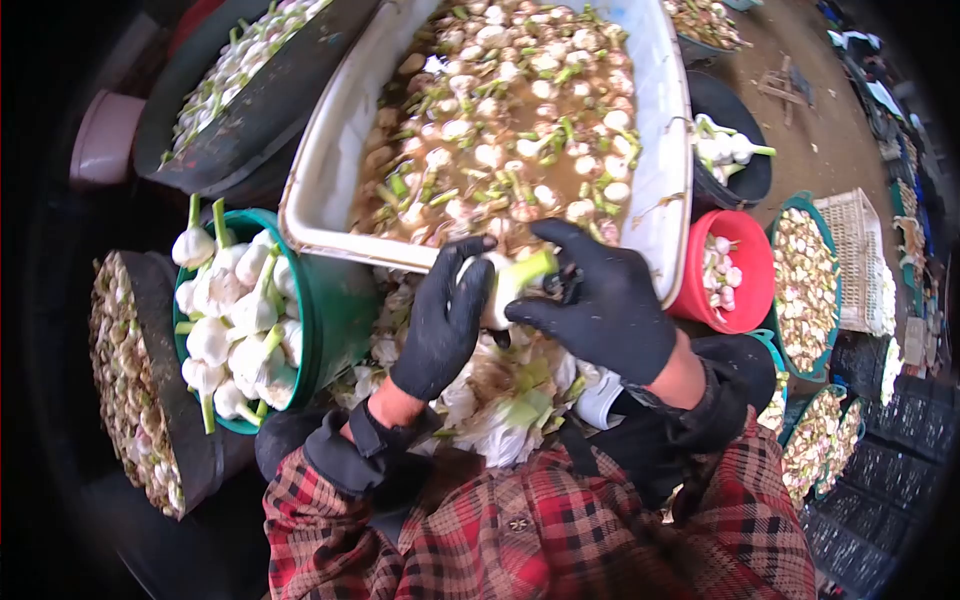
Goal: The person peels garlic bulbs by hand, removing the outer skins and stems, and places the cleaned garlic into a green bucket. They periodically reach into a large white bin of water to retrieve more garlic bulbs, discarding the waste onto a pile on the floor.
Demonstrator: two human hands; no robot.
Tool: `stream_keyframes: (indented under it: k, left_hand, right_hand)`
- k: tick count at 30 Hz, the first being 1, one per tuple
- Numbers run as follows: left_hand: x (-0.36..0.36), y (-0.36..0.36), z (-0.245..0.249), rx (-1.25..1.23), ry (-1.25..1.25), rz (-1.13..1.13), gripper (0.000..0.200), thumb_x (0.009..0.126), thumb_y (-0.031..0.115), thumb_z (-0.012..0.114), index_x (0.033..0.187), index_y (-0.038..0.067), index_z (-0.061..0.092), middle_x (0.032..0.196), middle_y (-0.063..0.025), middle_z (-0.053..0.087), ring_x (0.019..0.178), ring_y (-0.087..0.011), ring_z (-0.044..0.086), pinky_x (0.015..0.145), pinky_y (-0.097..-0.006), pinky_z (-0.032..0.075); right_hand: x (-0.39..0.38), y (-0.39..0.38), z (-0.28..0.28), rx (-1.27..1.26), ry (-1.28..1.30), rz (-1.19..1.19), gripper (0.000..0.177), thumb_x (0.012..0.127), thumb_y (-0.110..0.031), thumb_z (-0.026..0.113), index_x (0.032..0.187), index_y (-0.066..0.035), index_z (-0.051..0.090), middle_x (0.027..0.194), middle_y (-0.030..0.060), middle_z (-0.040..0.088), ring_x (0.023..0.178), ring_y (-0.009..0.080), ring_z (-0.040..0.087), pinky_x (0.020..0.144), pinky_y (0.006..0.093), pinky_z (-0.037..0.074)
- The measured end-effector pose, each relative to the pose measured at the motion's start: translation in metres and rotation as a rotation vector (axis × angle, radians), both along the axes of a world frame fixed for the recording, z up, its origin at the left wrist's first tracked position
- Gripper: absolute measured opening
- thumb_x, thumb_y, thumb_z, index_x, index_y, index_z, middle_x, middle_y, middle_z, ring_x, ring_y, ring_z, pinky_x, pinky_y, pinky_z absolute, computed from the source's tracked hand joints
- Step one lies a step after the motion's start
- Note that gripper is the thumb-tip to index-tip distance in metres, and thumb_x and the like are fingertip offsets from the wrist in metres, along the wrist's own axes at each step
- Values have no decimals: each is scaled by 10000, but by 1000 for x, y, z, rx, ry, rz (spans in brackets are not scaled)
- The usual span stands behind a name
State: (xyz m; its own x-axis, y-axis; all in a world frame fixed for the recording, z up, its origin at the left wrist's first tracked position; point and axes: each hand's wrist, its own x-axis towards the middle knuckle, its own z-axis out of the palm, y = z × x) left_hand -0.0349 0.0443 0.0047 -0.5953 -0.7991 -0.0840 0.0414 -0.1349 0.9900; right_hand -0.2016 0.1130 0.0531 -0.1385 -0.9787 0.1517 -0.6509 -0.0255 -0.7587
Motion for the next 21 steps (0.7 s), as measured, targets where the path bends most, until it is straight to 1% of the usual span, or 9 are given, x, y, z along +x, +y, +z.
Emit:
stream_keyframes:
  k: [3,5,6,9,11,12,13,19,21]
  left_hand:
    - [-4,11,-18,168,31,-84,411,1000,248,448,1339,17,422,1087,-126,559,800,-152,619,570,-282,547]
    - [-1,12,-2,288,66,-178,454,997,231,440,1387,11,363,1135,-128,566,839,-176,648,623,-289,542]
    - [-1,10,-6,209,36,-207,443,991,221,455,1370,4,383,1107,-123,583,825,-164,647,622,-281,536]
    - [0,10,-15,73,-48,-321,418,989,219,461,1338,-6,415,1103,-129,594,829,-176,647,650,-282,530]
    - [1,16,-17,30,-90,-385,332,974,192,494,1236,-10,506,1032,-124,628,824,-175,639,698,-294,517]
    - [1,17,-15,-100,-141,-422,312,962,191,518,1203,-7,528,989,-125,636,815,-173,636,707,-300,512]
    - [0,18,-13,-232,-193,-458,292,950,189,542,1169,-3,550,947,-126,644,806,-172,634,715,-306,507]
    - [-2,33,-18,-347,-229,-580,313,894,184,585,1131,-20,561,926,-182,624,826,-310,632,745,-379,508]
    - [-1,35,-18,-331,-258,-609,329,891,199,584,1132,-23,558,949,-194,621,843,-336,631,755,-392,509]
  right_hand:
    - [-8,2,-10,-33,-121,103,285,734,-56,778,988,-23,654,825,117,679,702,134,644,641,279,515]
    - [-26,-1,-21,-86,-168,-67,211,744,-89,724,937,-38,655,776,154,663,672,300,660,618,341,518]
    - [-43,-5,-19,-172,-199,-176,184,766,-78,720,938,-43,665,750,132,672,634,226,662,600,317,511]
    - [-127,-18,5,-432,241,-391,160,794,-141,726,930,-64,691,749,113,681,654,172,664,605,298,509]
    - [-182,-22,23,-314,516,-535,261,815,-159,697,1036,-25,659,832,134,694,715,168,672,686,289,517]
    - [-204,-24,25,-222,685,-587,269,789,-196,679,1015,-50,669,856,182,681,794,310,681,703,383,529]
    - [-212,-26,27,-30,934,-711,308,785,-216,668,1046,-52,659,891,194,678,849,335,668,748,404,522]
    - [-166,-75,-28,8,321,-70,356,797,-181,710,1125,-62,638,926,153,671,833,236,663,764,335,518]
    - [-119,-101,-41,110,538,229,346,775,-155,692,1097,-45,628,969,157,660,819,266,658,723,354,523]
